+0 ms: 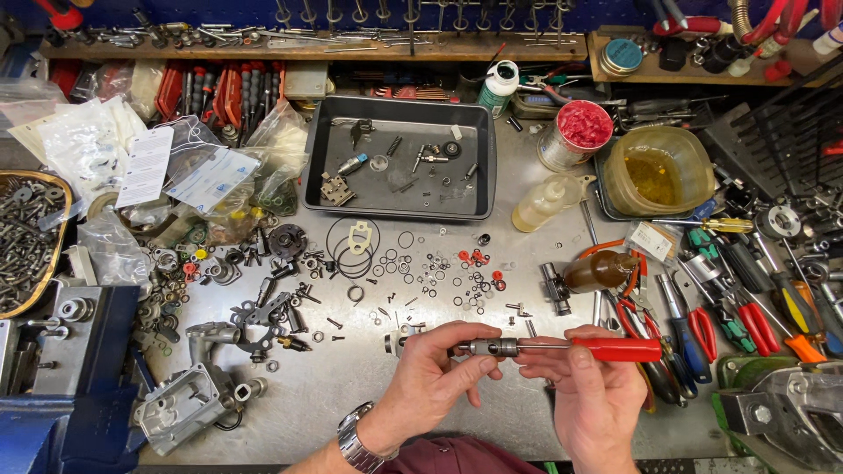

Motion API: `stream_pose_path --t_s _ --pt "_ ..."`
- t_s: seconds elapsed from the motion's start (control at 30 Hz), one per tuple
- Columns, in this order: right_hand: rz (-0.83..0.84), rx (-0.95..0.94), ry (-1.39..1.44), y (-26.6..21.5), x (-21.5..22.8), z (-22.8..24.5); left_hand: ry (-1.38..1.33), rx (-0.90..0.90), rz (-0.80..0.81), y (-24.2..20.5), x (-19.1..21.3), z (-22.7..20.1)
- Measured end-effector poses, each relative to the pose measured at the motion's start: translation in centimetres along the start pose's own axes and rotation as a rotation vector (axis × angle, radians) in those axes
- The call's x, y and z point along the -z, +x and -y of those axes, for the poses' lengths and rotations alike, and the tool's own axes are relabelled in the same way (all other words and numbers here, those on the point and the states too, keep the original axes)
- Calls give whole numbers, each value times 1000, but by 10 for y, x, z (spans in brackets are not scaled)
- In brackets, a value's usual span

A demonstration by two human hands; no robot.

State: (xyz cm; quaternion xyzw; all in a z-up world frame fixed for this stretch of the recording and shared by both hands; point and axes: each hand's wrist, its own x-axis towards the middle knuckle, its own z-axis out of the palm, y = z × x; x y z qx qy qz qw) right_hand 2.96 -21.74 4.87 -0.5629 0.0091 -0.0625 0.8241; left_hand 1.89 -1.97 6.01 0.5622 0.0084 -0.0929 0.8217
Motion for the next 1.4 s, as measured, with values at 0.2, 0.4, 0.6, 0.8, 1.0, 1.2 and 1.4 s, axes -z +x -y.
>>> stream_pose_path --t_s 0.2,0.4,0.6,0.8,1.0,1.2,1.4 --pt "49 46 -92 3 0 9 46 -50 -13 1 -1 -3" --pt "84 35 -70 8 -1 14 -4 -38 -5 1 -1 -7" --pt "97 100 -112 10 -7 20 -118 -61 28 2 2 4" --pt "21 144 -266 4 -28 32 -153 -86 26 3 2 4" --pt "25 148 -217 3 -24 29 -192 -107 61 1 2 -1" --pt "84 187 -316 5 -31 40 -85 -49 33 0 1 -5" --pt "229 210 -535 3 -48 66 508 -307 46 -6 2 -39"
